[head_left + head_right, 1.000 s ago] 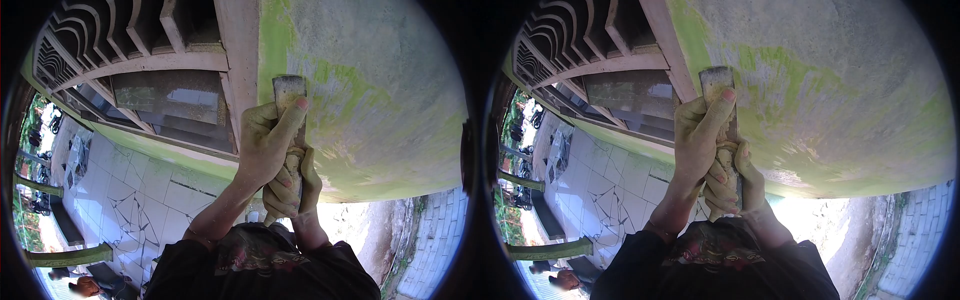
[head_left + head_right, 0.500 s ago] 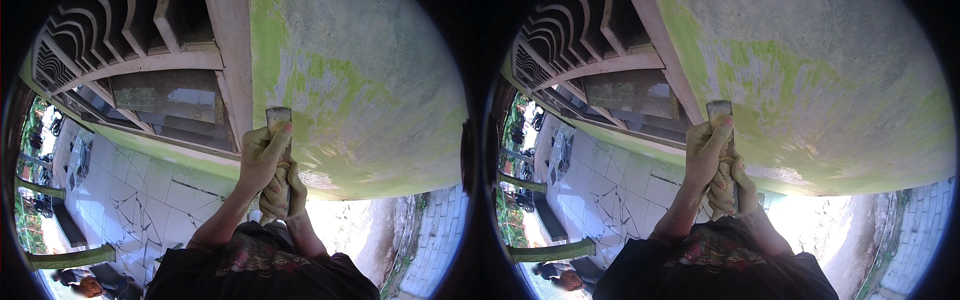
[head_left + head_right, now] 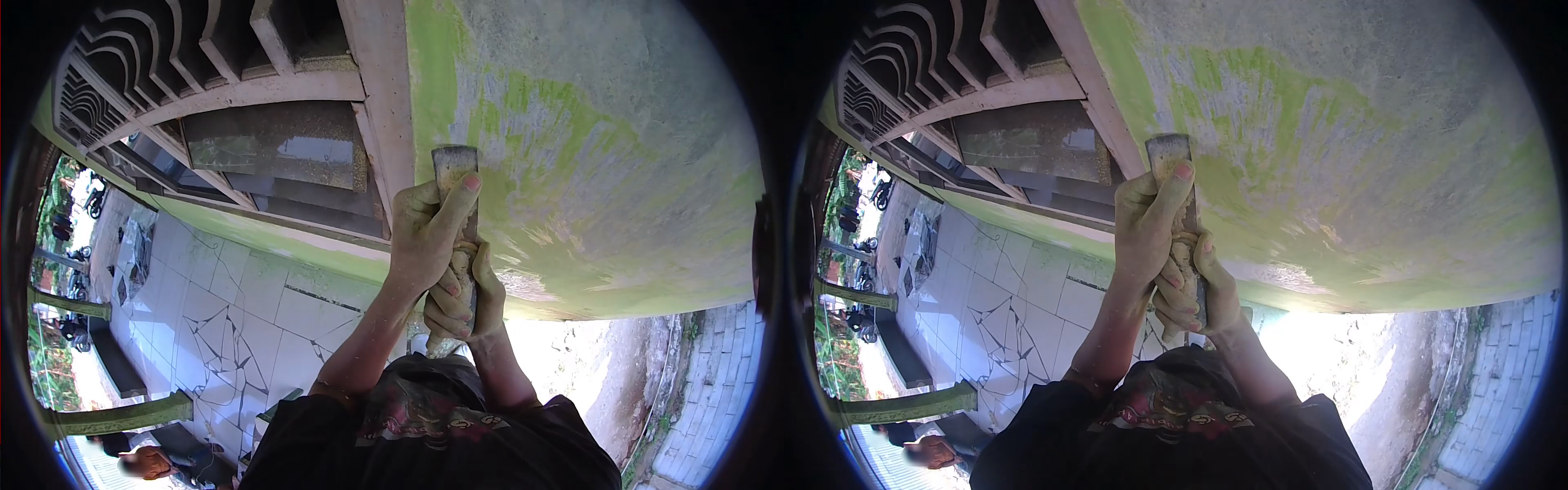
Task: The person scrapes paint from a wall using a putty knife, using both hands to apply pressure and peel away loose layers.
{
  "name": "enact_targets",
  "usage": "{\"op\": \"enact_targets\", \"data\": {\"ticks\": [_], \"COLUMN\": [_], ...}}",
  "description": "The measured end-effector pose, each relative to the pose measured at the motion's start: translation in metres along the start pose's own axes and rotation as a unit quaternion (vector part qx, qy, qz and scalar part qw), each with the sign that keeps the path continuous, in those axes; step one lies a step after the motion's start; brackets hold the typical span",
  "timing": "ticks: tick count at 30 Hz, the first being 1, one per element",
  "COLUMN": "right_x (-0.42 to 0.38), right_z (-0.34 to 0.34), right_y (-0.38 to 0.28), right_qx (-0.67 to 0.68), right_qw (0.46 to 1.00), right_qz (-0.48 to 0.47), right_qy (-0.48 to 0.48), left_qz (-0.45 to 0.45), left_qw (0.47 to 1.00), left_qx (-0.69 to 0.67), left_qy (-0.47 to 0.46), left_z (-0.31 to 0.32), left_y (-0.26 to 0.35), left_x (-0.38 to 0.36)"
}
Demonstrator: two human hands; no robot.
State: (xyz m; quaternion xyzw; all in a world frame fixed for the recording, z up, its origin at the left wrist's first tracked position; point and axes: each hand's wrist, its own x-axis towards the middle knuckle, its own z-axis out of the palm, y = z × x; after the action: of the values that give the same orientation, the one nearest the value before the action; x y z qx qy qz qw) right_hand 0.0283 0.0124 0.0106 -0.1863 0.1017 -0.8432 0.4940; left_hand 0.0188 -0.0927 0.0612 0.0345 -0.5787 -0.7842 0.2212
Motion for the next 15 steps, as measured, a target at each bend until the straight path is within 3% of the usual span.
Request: {"op": "enact_targets", "data": {"ticks": [2,5,15], "right_x": [-0.01,-0.004,0.003], "right_z": [-0.014,-0.008,-0.003], "right_y": [0.008,0.001,-0.001], "right_qx": [0.001,0.003,0.059], "right_qw": [1.0,0.999,0.997], "right_qz": [-0.005,-0.005,0.014], "right_qy": [0.01,0.036,-0.038], "left_qz": [0.004,0.007,-0.012], "left_qw": [0.999,1.0,0.999], "left_qx": [0.051,0.021,0.043], "left_qy": [0.013,0.005,0.015], "left_z": [-0.004,0.001,0.001], "left_y": [-0.021,-0.004,0.002], "left_x": [-0.007,-0.001,-0.003]}}
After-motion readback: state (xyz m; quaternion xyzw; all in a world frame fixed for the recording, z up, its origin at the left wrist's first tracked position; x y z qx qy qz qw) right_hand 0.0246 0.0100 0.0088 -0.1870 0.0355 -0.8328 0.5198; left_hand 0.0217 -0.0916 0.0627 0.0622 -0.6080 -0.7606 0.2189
